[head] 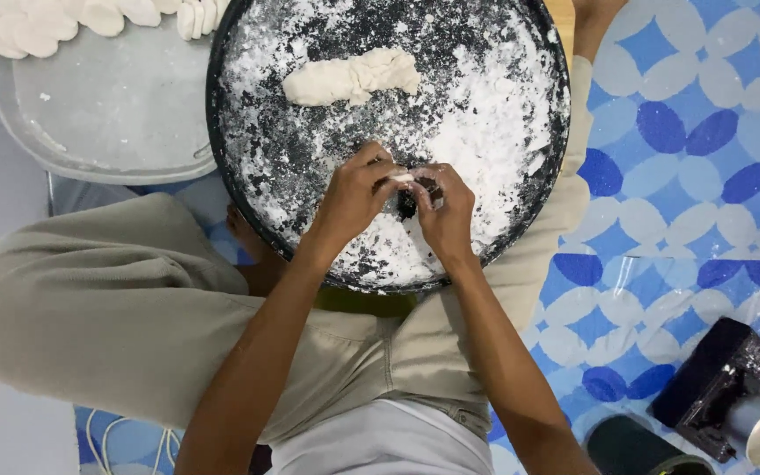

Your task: Portioning and shaping small pieces of dough from a larger mass on a floured board.

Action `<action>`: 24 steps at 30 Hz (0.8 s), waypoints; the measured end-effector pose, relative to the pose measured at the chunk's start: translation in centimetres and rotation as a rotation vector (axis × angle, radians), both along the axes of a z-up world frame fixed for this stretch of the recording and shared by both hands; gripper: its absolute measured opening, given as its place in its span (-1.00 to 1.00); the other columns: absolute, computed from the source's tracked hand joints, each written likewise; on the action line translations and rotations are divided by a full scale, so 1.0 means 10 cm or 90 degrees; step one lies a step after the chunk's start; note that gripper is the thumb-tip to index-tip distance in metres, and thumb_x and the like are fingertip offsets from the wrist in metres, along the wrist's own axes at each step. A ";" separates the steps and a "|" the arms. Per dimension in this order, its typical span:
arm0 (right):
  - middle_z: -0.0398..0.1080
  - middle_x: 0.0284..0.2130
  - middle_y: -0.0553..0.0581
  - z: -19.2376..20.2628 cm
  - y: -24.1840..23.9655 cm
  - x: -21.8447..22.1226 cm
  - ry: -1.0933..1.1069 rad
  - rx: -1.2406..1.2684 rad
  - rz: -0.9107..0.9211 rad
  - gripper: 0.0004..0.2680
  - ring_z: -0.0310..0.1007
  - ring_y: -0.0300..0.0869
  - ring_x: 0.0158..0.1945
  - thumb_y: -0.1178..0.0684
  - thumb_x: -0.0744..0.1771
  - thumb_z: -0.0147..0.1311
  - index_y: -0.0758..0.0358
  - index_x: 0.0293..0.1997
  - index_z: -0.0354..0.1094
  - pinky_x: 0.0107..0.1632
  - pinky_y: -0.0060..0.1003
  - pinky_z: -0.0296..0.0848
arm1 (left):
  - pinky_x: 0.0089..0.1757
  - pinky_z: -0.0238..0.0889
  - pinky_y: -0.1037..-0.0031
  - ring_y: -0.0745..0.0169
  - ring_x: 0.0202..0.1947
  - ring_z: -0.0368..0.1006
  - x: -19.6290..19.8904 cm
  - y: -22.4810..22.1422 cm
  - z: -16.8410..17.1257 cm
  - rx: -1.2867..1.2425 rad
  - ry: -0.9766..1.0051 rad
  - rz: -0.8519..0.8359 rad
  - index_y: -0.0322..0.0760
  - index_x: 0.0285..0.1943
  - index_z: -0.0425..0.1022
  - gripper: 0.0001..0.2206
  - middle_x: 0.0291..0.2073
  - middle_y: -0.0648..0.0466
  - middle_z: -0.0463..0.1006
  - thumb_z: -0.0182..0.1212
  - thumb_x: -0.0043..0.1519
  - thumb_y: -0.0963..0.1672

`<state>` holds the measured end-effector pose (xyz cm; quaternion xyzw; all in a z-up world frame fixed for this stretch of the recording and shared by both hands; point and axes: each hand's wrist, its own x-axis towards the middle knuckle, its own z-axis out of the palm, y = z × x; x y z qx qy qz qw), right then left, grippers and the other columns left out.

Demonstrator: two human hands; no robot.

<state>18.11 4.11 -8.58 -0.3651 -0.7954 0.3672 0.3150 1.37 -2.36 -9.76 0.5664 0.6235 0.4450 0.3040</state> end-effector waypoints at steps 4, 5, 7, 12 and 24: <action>0.47 -0.25 0.30 -0.14 0.00 0.03 0.053 -0.079 -0.029 -0.87 0.54 0.09 -0.27 0.35 0.31 0.19 0.38 -0.10 0.47 -0.35 -0.16 0.60 | -0.32 0.49 0.37 0.02 -0.27 0.53 0.02 0.00 -0.02 -0.006 -0.063 0.028 -0.38 0.00 0.59 -0.83 -0.20 -0.12 0.49 0.32 0.24 -0.25; 0.46 -0.23 0.31 -0.13 -0.01 0.03 0.062 -0.099 -0.044 -0.86 0.55 0.10 -0.24 0.36 0.31 0.18 0.40 -0.08 0.45 -0.32 -0.13 0.63 | -0.35 0.48 0.41 0.01 -0.26 0.55 0.01 0.01 -0.01 0.000 -0.086 0.028 -0.39 -0.01 0.57 -0.84 -0.22 -0.10 0.49 0.31 0.25 -0.24; 0.44 -0.21 0.32 -0.03 -0.03 -0.01 0.073 -0.117 -0.058 -0.85 0.55 0.12 -0.22 0.36 0.31 0.17 0.41 -0.06 0.43 -0.29 -0.10 0.67 | -0.38 0.48 0.44 0.00 -0.25 0.57 0.01 0.03 -0.01 0.008 -0.108 0.028 -0.40 -0.02 0.55 -0.85 -0.23 -0.07 0.50 0.31 0.25 -0.24; 0.40 -0.15 0.32 0.18 -0.09 -0.09 0.044 -0.156 -0.068 -0.86 0.56 0.14 -0.16 0.38 0.32 0.12 0.44 -0.05 0.44 -0.25 -0.15 0.71 | -0.29 0.51 0.41 0.00 -0.24 0.57 0.06 0.02 -0.02 0.027 -0.071 0.046 -0.43 -0.07 0.57 -0.88 -0.21 -0.11 0.53 0.28 0.24 -0.29; 0.35 -0.06 0.20 0.22 -0.08 -0.14 0.208 -0.278 -0.111 -0.82 0.55 0.01 -0.04 0.38 0.32 0.09 0.40 -0.01 0.40 -0.20 -0.29 0.70 | -0.12 0.55 0.29 -0.14 -0.05 0.55 0.06 0.05 0.20 0.091 -0.111 0.067 -0.39 -0.04 0.57 -0.81 -0.11 -0.10 0.54 0.29 0.20 -0.33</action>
